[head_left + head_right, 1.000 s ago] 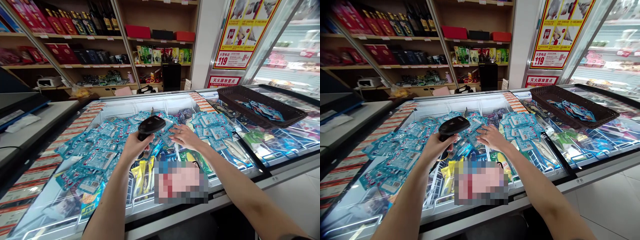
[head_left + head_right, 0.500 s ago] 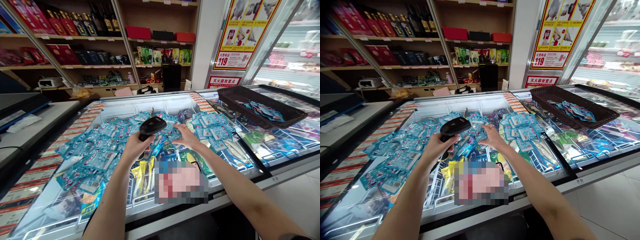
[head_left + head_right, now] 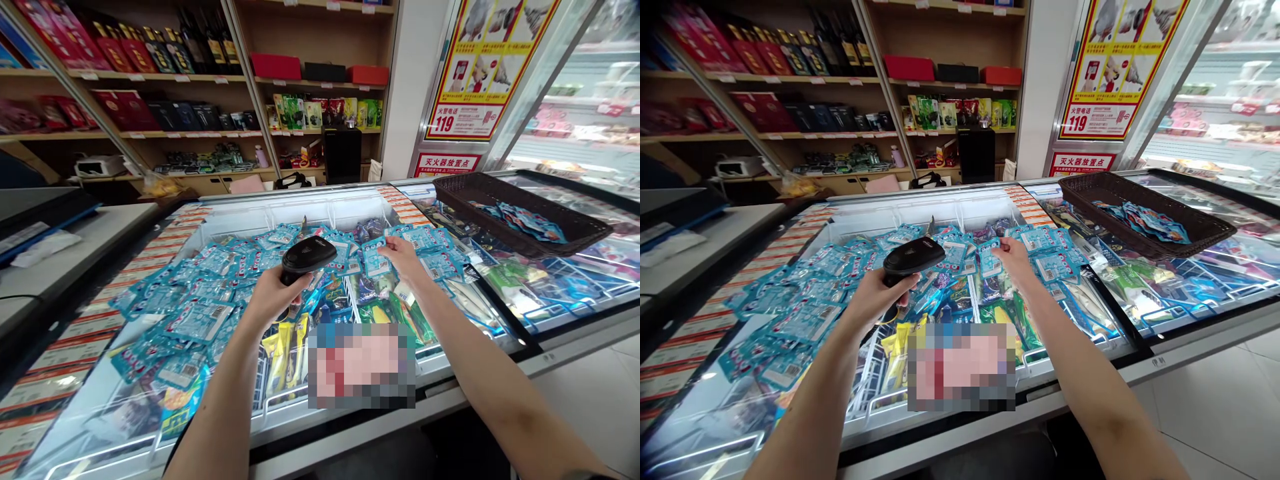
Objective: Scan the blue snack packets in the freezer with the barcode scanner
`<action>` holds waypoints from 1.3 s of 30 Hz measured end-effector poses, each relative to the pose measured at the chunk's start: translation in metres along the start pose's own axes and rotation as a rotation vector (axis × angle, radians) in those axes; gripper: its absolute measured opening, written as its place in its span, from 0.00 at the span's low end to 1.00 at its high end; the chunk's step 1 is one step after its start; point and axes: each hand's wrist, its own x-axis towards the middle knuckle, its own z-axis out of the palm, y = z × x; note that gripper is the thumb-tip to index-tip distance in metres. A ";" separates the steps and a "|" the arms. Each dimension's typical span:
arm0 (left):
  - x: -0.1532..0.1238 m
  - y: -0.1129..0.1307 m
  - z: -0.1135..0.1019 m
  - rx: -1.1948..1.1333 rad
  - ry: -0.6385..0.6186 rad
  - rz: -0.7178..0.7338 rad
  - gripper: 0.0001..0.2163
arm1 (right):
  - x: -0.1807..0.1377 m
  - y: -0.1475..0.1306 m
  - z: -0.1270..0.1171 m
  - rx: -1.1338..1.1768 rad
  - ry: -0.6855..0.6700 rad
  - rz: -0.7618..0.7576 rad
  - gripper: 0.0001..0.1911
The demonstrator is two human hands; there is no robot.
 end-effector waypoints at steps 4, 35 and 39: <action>-0.003 0.004 0.002 0.037 -0.097 0.013 0.15 | 0.002 0.000 -0.005 0.173 0.097 0.051 0.16; -0.005 0.009 0.006 0.122 -0.186 0.062 0.15 | 0.002 -0.002 -0.001 0.276 0.018 -0.098 0.17; -0.002 0.001 0.004 0.094 -0.157 0.061 0.15 | 0.010 -0.007 -0.026 0.146 0.169 -0.204 0.17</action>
